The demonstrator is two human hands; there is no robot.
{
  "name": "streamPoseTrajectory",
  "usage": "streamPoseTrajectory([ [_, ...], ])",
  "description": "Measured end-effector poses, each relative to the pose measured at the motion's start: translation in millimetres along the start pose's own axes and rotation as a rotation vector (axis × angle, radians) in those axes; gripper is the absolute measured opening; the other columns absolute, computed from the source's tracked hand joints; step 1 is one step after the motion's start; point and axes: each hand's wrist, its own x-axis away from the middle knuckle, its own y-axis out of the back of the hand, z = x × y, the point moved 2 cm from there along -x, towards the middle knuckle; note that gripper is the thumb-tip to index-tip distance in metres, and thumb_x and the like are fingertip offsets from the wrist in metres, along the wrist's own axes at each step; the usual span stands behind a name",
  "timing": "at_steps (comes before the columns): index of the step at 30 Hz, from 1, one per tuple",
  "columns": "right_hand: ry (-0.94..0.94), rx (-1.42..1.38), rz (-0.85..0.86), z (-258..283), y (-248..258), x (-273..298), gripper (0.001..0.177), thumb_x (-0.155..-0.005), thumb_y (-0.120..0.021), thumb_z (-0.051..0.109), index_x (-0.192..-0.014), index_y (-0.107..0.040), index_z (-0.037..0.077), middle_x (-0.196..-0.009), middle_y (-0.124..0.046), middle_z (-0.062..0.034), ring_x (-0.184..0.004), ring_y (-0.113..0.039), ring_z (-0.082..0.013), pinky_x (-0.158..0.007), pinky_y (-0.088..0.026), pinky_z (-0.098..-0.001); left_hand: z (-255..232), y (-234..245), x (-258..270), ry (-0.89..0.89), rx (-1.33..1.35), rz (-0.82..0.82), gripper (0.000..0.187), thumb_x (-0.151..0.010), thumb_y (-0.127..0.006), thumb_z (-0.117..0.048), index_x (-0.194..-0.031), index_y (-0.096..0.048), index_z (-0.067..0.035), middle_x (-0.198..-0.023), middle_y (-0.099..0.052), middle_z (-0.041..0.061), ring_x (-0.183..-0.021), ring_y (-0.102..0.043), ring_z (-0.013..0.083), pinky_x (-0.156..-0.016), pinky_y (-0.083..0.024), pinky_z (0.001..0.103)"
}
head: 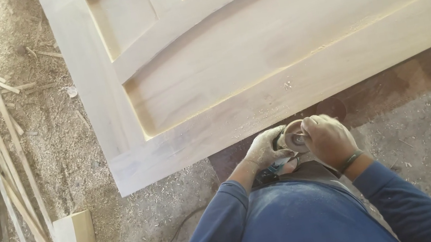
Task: Sand a wooden door using a hand-held angle grinder equipped with a sanding disc.
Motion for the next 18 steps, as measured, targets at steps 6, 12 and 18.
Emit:
streamPoseTrajectory([
  [6,-0.352,-0.861,-0.016,-55.2,10.0,16.2,0.031,-0.085,-0.071,0.001,-0.112,-0.054,0.004,-0.095,-0.068,-0.0163,-0.083,-0.069,-0.0203,-0.068,-0.060,-0.0325,-25.1,4.6,9.3,0.070,0.042,0.011,0.062,-0.074,-0.086,-0.022,-0.132,-0.065,-0.013,-0.119,-0.074,0.008,-0.110,-0.071,0.0248,-0.100,-0.055,0.036],
  [12,-0.888,-0.846,-0.483,-202.0,-27.1,61.9,0.032,-0.090,-0.068,-0.002,-0.117,-0.052,0.004,-0.106,-0.068,-0.0137,-0.089,-0.071,-0.0203,-0.068,-0.061,-0.0303,-45.8,1.2,14.0,0.068,-0.070,-0.096,0.060,-0.074,-0.084,-0.023,-0.129,-0.066,-0.009,-0.119,-0.075,0.012,-0.115,-0.071,0.0301,-0.100,-0.055,0.040],
  [18,-0.896,-0.386,-0.591,-273.1,-78.5,54.6,0.016,-0.094,-0.080,0.010,-0.107,-0.070,0.010,-0.117,-0.068,-0.0123,-0.103,-0.067,-0.0232,-0.087,-0.058,-0.0355,-4.5,-15.5,18.0,0.116,-0.268,-0.154,0.090,-0.068,-0.090,-0.029,-0.143,-0.049,-0.003,-0.138,-0.060,0.018,-0.132,-0.054,0.0354,-0.111,-0.044,0.043],
])
